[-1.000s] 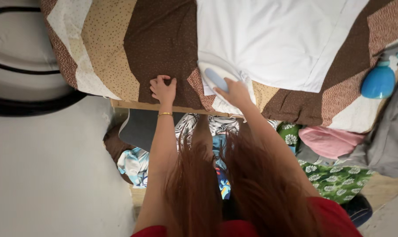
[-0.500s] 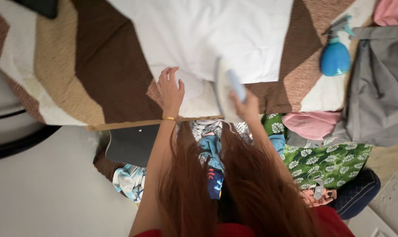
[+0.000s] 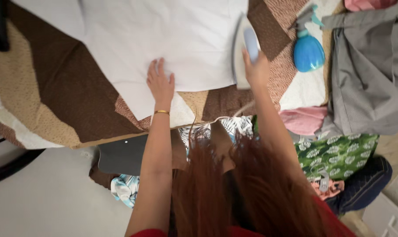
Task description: The person irons a white collared shirt on a bed, smoothing the fabric by hand and pressing different sections of the shirt with an iron.
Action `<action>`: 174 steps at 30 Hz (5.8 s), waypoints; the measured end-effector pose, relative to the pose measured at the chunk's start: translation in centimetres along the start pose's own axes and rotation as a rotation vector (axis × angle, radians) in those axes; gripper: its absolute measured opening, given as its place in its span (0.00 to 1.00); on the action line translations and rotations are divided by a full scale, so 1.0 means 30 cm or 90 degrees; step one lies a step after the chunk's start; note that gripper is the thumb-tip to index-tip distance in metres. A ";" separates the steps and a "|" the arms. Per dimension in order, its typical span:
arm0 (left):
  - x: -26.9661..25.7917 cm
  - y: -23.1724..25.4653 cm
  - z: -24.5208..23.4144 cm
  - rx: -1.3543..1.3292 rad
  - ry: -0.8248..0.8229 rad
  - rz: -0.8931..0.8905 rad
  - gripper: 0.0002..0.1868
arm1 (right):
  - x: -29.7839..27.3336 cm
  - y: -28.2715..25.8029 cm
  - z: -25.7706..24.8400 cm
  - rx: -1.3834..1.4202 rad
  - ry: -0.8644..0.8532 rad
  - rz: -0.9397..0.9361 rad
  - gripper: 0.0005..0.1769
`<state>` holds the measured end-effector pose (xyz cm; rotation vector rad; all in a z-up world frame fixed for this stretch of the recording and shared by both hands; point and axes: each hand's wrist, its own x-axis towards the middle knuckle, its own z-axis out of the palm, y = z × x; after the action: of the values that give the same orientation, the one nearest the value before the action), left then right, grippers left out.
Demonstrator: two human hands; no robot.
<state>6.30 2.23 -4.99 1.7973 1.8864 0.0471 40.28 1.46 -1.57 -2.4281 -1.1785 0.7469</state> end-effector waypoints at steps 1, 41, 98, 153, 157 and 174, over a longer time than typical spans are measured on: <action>0.002 0.008 0.012 0.003 0.003 -0.005 0.39 | 0.035 -0.008 -0.004 -0.013 0.014 -0.028 0.30; 0.012 -0.113 -0.061 -0.121 -0.080 -0.017 0.32 | -0.038 0.042 -0.049 -0.060 -0.038 -0.042 0.29; 0.372 -0.647 -0.240 -0.694 0.151 -0.429 0.37 | 0.164 0.238 0.361 -0.083 0.138 -0.052 0.24; -0.208 -0.741 -0.175 -0.258 0.160 -0.200 0.17 | -0.623 -0.289 0.377 -0.320 -0.325 -0.472 0.35; -0.208 -0.753 -0.163 -0.286 0.182 -0.213 0.17 | -0.553 -0.158 0.198 -0.389 -0.335 -0.460 0.36; -0.210 -0.740 -0.164 -0.300 0.200 -0.210 0.15 | -0.642 -0.381 0.451 -0.259 -0.245 -0.458 0.35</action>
<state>-16.20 -4.62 -6.93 1.2030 2.1379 0.6305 15.24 -6.09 -0.70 -1.9095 -2.3663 0.7996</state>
